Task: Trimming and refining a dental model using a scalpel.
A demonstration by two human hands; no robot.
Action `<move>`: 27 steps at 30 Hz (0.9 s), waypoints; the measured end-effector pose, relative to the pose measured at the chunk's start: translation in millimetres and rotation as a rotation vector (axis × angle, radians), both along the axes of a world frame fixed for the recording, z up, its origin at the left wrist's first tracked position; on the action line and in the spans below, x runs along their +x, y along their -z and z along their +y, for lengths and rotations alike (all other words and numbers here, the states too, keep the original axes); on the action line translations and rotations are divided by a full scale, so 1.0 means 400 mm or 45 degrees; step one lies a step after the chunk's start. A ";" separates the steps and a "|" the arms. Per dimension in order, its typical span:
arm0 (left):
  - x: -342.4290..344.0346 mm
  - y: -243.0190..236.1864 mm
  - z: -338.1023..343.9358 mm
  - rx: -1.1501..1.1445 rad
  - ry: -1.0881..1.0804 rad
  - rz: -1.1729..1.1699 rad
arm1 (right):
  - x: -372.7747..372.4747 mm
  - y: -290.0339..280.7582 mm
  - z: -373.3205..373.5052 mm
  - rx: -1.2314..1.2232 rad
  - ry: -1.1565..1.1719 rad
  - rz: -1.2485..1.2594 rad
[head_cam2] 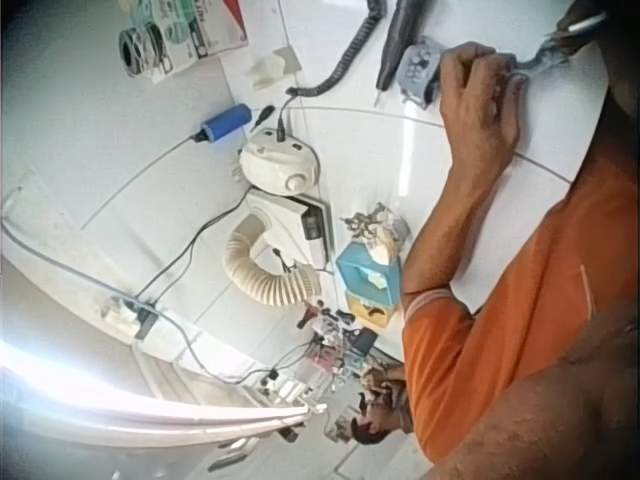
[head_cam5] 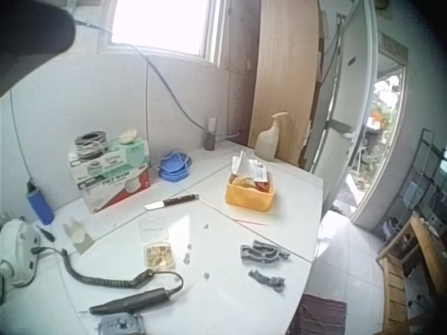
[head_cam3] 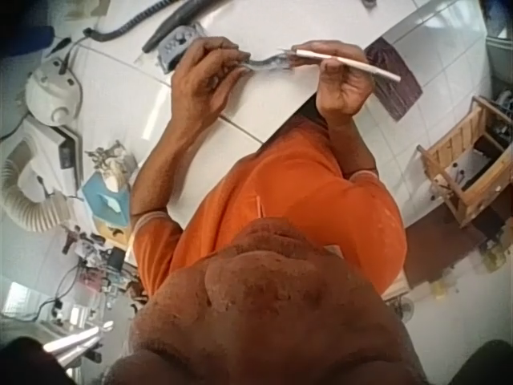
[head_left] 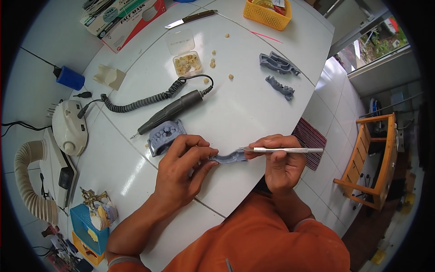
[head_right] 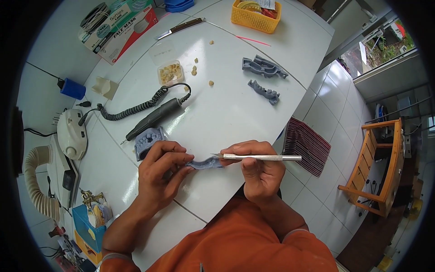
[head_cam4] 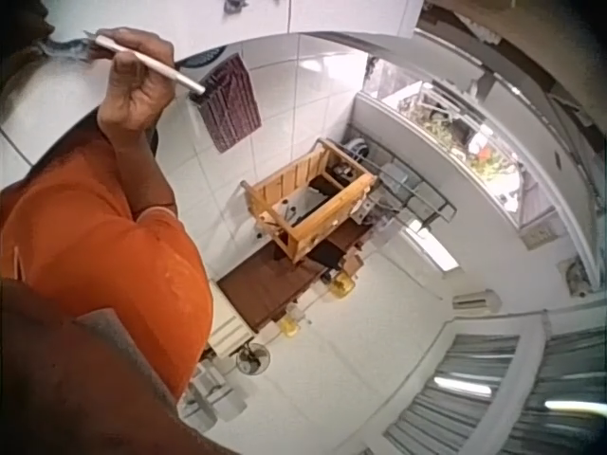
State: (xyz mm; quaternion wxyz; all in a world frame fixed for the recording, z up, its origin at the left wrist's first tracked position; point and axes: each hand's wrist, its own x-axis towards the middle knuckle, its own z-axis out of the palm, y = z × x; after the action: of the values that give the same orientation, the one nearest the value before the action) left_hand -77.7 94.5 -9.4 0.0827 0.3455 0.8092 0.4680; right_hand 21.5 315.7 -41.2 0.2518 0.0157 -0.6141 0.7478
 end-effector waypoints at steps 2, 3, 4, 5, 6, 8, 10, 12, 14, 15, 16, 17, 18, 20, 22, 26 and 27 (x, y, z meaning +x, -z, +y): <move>0.000 0.007 -0.001 0.008 0.012 0.016 | -0.001 -0.013 -0.006 0.058 -0.010 0.003; 0.001 0.010 -0.001 0.015 0.028 0.038 | -0.002 -0.023 -0.010 0.113 -0.016 0.012; -0.001 0.010 -0.001 0.017 0.024 0.033 | -0.002 -0.033 -0.014 0.116 -0.021 0.006; -0.002 0.008 -0.001 -0.012 0.019 0.038 | -0.001 -0.044 -0.019 0.167 -0.047 -0.028; -0.001 0.006 -0.002 -0.041 0.014 0.044 | 0.002 -0.049 -0.023 0.218 -0.075 -0.063; 0.004 0.001 0.006 -0.029 -0.077 -0.001 | 0.020 -0.050 -0.034 0.200 -0.082 -0.096; 0.006 0.003 0.008 -0.017 -0.169 -0.047 | 0.035 -0.059 -0.039 0.282 -0.114 -0.174; 0.005 0.007 0.006 0.024 -0.173 -0.007 | 0.035 -0.068 -0.048 0.187 -0.149 -0.178; 0.001 0.013 -0.004 0.025 -0.119 -0.019 | 0.036 -0.061 -0.044 0.155 -0.116 -0.177; 0.000 0.015 -0.008 0.025 -0.060 -0.027 | 0.032 -0.061 -0.044 0.160 -0.071 -0.192; 0.002 0.010 -0.008 0.026 -0.062 -0.031 | 0.028 -0.059 -0.040 0.162 -0.074 -0.196; 0.004 -0.001 -0.006 0.033 -0.036 -0.033 | 0.022 -0.053 -0.033 0.218 -0.022 -0.149; 0.005 -0.007 -0.006 0.039 -0.008 -0.035 | 0.016 -0.048 -0.028 0.273 0.029 -0.100; 0.021 0.004 -0.011 -0.039 0.025 0.003 | 0.003 -0.042 -0.027 0.297 0.043 -0.085; 0.032 0.001 -0.004 -0.102 0.019 0.125 | -0.005 -0.036 -0.028 0.237 0.059 -0.107; 0.023 -0.018 -0.006 -0.127 0.097 0.056 | -0.007 -0.030 -0.021 0.121 0.060 -0.128; 0.021 -0.022 -0.005 -0.127 0.099 0.056 | -0.008 -0.030 -0.018 0.121 0.062 -0.129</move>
State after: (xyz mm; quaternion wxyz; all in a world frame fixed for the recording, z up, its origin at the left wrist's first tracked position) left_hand -69.2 92.6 -0.6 0.0999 0.3822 0.8191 0.4158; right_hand 18.4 308.5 -29.1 0.2375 -0.0249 -0.6611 0.7113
